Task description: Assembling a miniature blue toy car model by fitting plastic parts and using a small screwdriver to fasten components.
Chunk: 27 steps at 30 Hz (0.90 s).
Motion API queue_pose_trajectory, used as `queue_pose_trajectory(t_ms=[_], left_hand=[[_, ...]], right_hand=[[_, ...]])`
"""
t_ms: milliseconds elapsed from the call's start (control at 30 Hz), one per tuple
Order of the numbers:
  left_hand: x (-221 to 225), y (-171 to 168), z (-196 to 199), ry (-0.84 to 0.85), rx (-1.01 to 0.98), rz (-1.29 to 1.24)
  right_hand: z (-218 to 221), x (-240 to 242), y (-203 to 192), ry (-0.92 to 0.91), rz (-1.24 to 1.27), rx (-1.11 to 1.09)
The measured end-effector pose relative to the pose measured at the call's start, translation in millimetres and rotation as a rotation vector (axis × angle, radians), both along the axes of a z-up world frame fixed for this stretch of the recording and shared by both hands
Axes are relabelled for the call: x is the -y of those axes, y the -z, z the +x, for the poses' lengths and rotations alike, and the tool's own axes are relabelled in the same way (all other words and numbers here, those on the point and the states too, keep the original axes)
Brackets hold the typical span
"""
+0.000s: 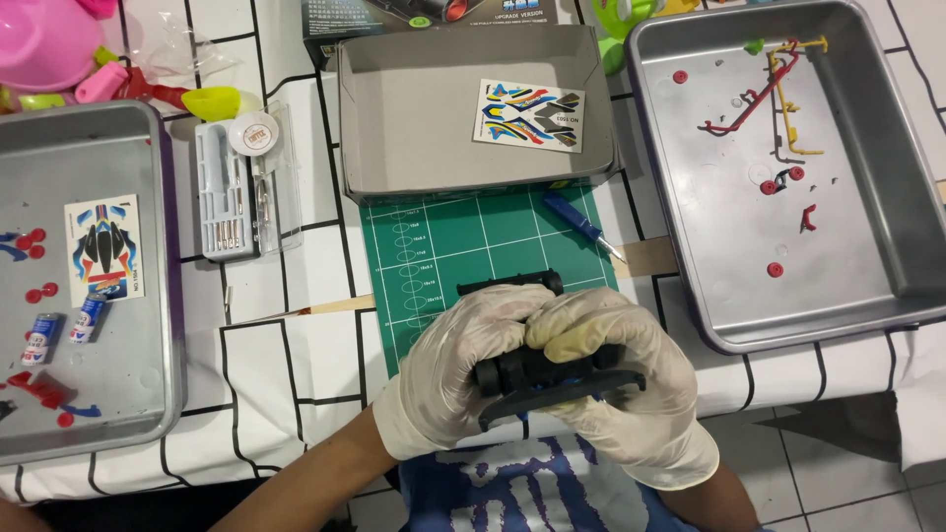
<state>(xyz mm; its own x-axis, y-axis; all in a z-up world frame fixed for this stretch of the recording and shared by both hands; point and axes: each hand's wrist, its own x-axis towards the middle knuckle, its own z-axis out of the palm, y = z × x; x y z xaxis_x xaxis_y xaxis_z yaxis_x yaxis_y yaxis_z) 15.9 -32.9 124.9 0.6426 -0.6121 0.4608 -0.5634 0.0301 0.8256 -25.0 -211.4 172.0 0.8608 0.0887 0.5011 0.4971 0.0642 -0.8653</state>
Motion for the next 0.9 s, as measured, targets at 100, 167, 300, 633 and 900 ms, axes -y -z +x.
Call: queue_pose_trajectory(t_ms=[100,167,300,633,900], left_hand=[[3.5,-31.0,3.4,0.004,0.019,-0.013],[2.6,-34.8,5.4,0.033,-0.062,0.018],[-5.6,-20.6,-0.1,0.061,0.01,0.075],[-21.4,-9.0,-18.3,0.046,-0.476,-0.07],[8.3,-24.9,-4.9,-0.068,-0.054,0.098]], right_hand=[[2.3,-0.6,-6.1,-0.02,-0.034,0.012],[0.6,-0.4,-9.8,-0.031,-0.036,-0.006],[-2.1,0.0,-13.0,-0.038,-0.037,-0.007],[7.9,-6.2,-18.3,-0.109,0.018,0.126],[7.9,-13.8,-0.7,0.038,0.108,0.031]])
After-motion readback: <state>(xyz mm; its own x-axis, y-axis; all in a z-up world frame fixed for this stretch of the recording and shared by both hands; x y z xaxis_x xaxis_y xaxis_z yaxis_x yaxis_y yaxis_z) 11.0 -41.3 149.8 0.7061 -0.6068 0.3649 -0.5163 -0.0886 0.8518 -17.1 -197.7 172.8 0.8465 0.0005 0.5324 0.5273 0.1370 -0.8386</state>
